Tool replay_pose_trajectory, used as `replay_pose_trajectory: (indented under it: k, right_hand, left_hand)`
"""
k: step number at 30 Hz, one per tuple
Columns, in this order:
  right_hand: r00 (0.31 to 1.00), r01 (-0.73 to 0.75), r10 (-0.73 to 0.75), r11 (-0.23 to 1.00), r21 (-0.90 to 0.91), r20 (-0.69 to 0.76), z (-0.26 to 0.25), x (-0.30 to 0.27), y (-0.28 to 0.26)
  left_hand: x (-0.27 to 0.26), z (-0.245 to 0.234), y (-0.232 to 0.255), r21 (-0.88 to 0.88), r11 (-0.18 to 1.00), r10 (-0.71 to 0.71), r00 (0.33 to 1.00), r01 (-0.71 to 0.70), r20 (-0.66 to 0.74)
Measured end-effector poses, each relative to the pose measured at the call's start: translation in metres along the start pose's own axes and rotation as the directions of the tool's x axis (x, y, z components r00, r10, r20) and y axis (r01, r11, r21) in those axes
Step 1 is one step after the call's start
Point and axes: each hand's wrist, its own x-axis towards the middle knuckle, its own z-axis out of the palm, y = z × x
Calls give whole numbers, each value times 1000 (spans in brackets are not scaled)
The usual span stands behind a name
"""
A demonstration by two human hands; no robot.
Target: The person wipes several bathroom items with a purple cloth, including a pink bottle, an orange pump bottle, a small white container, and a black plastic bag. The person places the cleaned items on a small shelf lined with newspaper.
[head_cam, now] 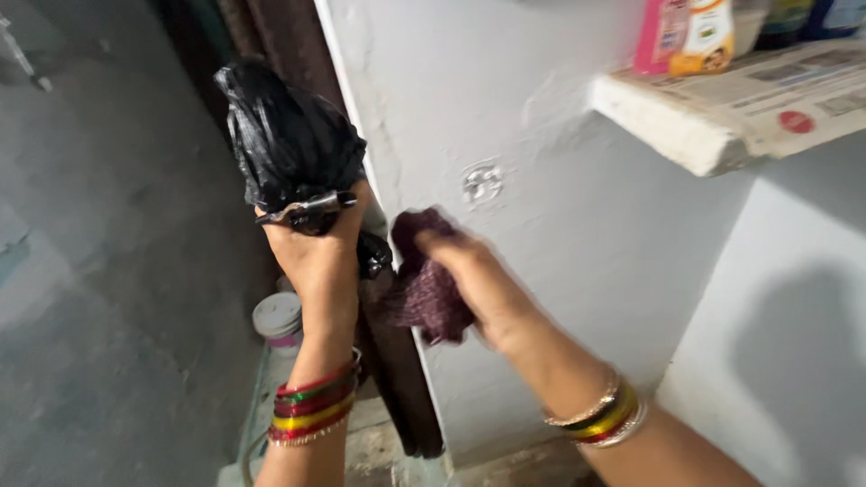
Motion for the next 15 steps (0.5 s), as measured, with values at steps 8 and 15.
replay_pose_trajectory:
  k: [8, 15]
  right_hand:
    - [519, 781, -848, 521, -345, -107, -46, -33, -121]
    - [862, 381, 216, 321, -867, 459, 41, 3, -47]
  left_hand:
    - [-17, -76, -27, 198, 978, -68, 998, 65, 5]
    - [-21, -86, -36, 250, 967, -49, 998, 40, 32]
